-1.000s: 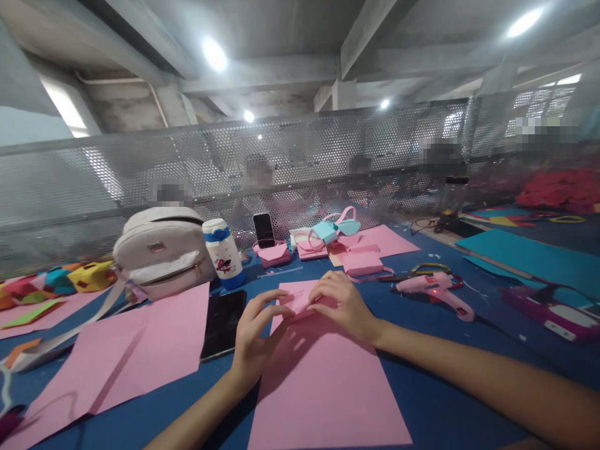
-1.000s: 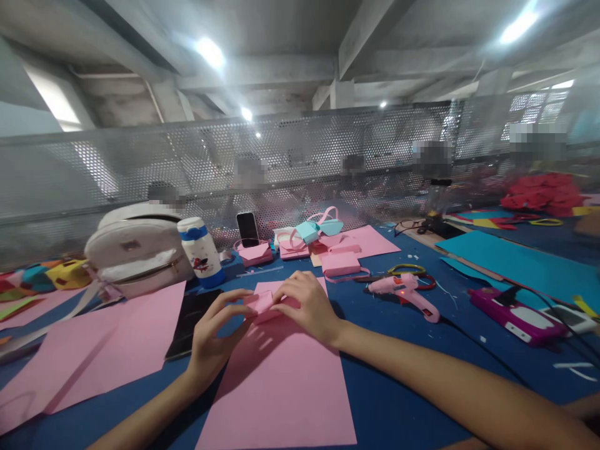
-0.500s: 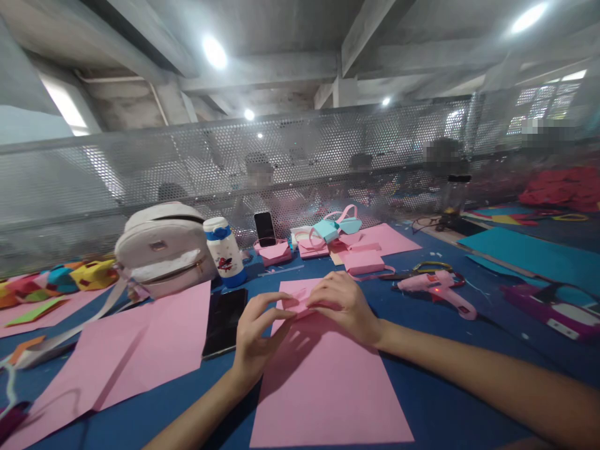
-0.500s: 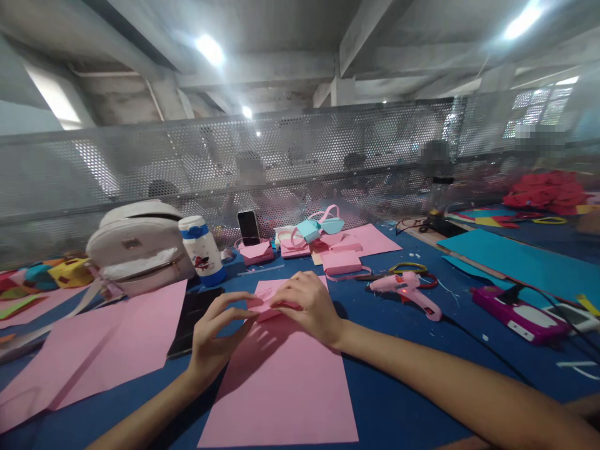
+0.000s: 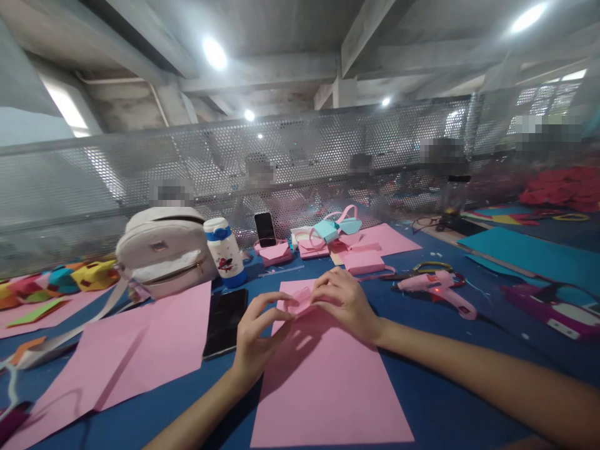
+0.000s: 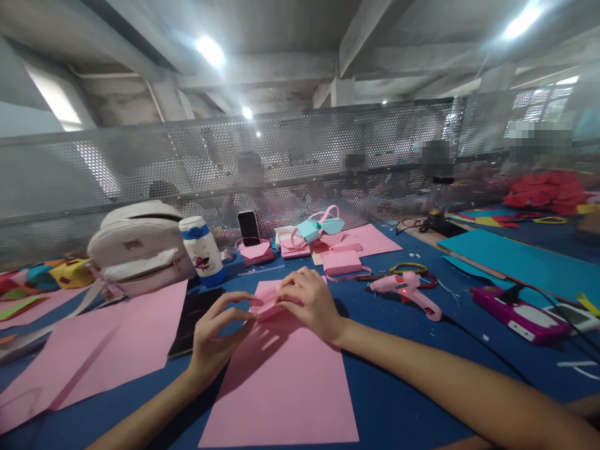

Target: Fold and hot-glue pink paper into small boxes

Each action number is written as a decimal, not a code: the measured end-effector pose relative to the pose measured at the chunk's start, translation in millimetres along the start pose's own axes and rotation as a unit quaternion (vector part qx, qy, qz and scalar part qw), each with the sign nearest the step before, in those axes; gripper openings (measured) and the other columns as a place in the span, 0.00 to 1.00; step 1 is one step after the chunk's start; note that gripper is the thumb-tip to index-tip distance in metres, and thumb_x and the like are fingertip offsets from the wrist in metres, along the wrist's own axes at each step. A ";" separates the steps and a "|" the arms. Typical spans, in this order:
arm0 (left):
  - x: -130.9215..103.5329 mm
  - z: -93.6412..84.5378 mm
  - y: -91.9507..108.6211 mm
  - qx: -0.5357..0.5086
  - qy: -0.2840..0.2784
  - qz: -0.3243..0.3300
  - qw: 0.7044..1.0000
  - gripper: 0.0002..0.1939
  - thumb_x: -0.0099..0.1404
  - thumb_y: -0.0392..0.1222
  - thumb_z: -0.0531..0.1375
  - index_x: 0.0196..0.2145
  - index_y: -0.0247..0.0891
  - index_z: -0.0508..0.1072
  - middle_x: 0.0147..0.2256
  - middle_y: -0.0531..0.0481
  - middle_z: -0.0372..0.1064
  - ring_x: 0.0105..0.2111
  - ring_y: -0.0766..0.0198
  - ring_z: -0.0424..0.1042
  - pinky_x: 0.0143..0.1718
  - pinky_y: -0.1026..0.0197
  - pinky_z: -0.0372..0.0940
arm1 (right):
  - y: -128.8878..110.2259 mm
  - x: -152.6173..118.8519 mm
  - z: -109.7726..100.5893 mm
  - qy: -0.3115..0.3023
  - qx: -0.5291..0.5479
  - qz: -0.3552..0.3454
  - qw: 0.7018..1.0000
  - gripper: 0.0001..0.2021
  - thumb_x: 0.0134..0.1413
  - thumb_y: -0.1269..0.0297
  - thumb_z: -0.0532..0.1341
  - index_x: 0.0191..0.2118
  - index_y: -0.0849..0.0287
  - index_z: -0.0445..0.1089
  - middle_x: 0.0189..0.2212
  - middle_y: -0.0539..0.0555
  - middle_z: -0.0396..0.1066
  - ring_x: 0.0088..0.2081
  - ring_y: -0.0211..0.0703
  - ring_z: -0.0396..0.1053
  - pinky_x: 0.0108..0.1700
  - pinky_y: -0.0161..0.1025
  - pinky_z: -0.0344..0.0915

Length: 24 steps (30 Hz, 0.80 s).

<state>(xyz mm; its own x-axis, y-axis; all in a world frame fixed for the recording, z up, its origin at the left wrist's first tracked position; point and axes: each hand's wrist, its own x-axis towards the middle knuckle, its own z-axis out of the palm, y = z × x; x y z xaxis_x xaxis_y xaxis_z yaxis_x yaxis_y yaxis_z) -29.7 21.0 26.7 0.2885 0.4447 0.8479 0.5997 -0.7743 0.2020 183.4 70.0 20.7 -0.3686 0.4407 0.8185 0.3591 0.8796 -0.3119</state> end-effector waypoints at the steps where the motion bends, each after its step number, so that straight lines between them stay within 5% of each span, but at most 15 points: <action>1: 0.2 -0.4 0.6 -0.003 -0.002 -0.003 1.000 0.07 0.64 0.31 0.62 0.29 0.40 0.74 0.40 0.47 0.75 0.39 0.59 0.75 0.41 0.58 0.69 | -0.4 -0.3 0.4 0.002 -0.004 -0.001 1.000 0.06 0.63 0.66 0.62 0.34 0.54 0.75 0.36 0.52 0.75 0.39 0.47 0.66 0.43 0.45 0.59; 14: -2.7 9.3 1.1 -0.033 -0.005 0.003 0.999 0.09 0.64 0.32 0.64 0.42 0.40 0.74 0.41 0.46 0.73 0.42 0.60 0.75 0.44 0.59 0.71 | -6.5 -1.7 0.2 -0.042 -0.025 -0.077 0.996 0.06 0.65 0.65 0.61 0.37 0.54 0.74 0.35 0.51 0.78 0.37 0.44 0.67 0.41 0.44 0.56; 24: -14.0 14.7 -12.7 -0.052 -0.054 -0.081 0.994 0.16 0.64 0.36 0.63 0.51 0.41 0.73 0.45 0.45 0.78 0.43 0.57 0.78 0.44 0.58 0.72 | -6.1 0.1 -1.3 -0.040 -0.022 -0.089 0.995 0.08 0.66 0.65 0.60 0.34 0.55 0.73 0.32 0.50 0.77 0.35 0.45 0.65 0.40 0.44 0.55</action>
<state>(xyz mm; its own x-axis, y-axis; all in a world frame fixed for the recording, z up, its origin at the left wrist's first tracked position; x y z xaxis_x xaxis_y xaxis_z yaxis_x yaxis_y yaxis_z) -30.4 31.2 5.1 0.2761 0.6082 0.7442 0.5657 -0.7288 0.3858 182.3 64.4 23.3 -0.4961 0.2922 0.8176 0.3186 0.9372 -0.1416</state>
